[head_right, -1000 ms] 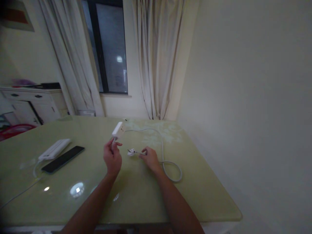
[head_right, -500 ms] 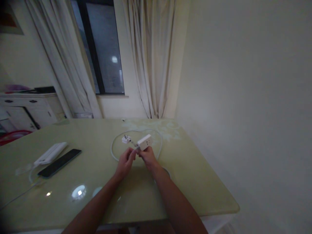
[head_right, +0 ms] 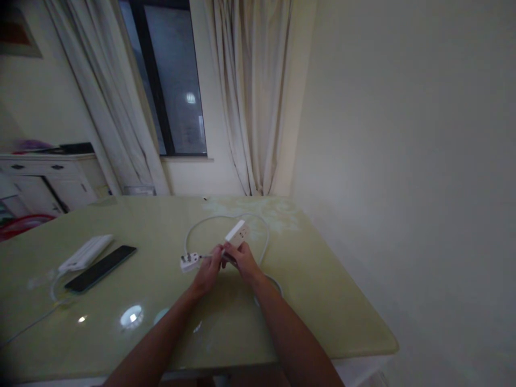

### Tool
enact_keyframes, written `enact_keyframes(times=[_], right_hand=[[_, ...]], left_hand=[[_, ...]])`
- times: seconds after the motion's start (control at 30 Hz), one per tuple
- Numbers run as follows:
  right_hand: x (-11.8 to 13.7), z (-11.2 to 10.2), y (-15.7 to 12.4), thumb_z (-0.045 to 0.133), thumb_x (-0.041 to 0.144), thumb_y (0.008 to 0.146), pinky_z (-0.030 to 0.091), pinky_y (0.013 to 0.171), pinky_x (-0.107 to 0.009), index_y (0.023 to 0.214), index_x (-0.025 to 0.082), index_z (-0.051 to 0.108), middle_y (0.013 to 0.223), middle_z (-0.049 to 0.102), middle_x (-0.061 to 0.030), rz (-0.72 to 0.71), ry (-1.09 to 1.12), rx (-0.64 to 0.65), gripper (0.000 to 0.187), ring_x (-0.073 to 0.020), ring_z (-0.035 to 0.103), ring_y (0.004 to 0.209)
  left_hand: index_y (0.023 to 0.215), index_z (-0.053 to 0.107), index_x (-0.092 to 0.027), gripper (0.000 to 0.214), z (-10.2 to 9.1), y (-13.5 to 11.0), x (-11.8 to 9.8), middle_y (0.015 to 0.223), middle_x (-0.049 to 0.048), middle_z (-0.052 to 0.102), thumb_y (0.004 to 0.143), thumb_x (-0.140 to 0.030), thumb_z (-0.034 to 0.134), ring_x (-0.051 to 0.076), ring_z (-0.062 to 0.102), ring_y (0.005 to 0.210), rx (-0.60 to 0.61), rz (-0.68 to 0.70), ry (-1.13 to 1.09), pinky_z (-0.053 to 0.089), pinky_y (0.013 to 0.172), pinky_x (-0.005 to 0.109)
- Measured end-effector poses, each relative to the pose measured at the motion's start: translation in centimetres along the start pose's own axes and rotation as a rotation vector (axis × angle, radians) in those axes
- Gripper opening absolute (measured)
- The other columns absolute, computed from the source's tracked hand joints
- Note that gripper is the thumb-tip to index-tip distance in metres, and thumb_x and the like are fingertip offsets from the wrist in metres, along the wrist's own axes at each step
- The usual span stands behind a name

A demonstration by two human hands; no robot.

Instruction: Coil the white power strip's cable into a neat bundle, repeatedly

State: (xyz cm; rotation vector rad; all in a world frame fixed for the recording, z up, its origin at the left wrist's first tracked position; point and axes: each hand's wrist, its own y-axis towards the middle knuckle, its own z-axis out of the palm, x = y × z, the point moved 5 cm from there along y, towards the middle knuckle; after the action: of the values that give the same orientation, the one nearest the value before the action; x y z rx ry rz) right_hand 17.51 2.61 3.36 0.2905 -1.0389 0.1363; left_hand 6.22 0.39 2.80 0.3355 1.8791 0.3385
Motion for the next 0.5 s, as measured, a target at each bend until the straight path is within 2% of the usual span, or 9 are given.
enact_keyframes(times=[0.13,0.23,0.33,0.4,0.5], right_hand=[[-0.2,-0.7,0.3,0.087,0.059,0.064,0.048,0.055,-0.024,0.081,0.016,0.062,0.069,0.066,-0.0015,0.013,-0.093,-0.105,0.053,-0.0129,0.061,0.058],[-0.1,-1.3,0.5,0.081,0.068,0.065,0.049,0.054,-0.025,0.085,0.015,0.063,0.073,0.069,-0.0049,-0.005,-0.202,-0.169,0.060,-0.0148,0.064,0.061],[0.1,-2.0,0.7,0.075,0.076,0.065,0.048,0.051,-0.024,0.081,0.014,0.064,0.072,0.069,-0.0067,-0.019,-0.321,-0.232,0.066,-0.0142,0.062,0.059],[0.1,-2.4,0.7,0.070,0.082,0.065,0.046,0.048,-0.024,0.078,0.014,0.063,0.067,0.067,-0.0063,-0.014,-0.393,-0.268,0.070,-0.0128,0.059,0.054],[0.0,-2.6,0.7,0.062,0.088,0.067,0.044,0.046,-0.024,0.079,0.014,0.061,0.062,0.064,-0.0051,-0.025,-0.471,-0.277,0.075,-0.0123,0.057,0.049]], left_hand=[[0.104,0.059,-0.019,0.047,-0.2,0.1,-0.3,0.085,0.0045,0.067,0.102,-0.055,0.029,0.020,0.064,0.081,-0.036,0.023,-0.104,0.050,0.076,0.034],[0.113,0.060,-0.018,0.043,-0.6,0.2,-0.3,0.098,0.0075,0.069,0.102,-0.050,0.033,0.022,0.066,0.093,-0.116,0.068,-0.018,0.051,0.086,0.038],[0.123,0.060,-0.018,0.042,-0.8,0.2,-0.3,0.112,0.0101,0.067,0.103,-0.046,0.036,0.023,0.063,0.107,-0.161,0.139,0.099,0.048,0.097,0.041],[0.128,0.061,-0.019,0.042,-0.8,0.2,-0.4,0.115,0.0096,0.066,0.103,-0.043,0.036,0.023,0.061,0.112,-0.161,0.170,0.175,0.046,0.103,0.043],[0.133,0.061,-0.022,0.043,-0.8,0.1,-0.6,0.108,0.0066,0.064,0.104,-0.042,0.036,0.020,0.063,0.103,-0.143,0.161,0.222,0.050,0.099,0.039]])
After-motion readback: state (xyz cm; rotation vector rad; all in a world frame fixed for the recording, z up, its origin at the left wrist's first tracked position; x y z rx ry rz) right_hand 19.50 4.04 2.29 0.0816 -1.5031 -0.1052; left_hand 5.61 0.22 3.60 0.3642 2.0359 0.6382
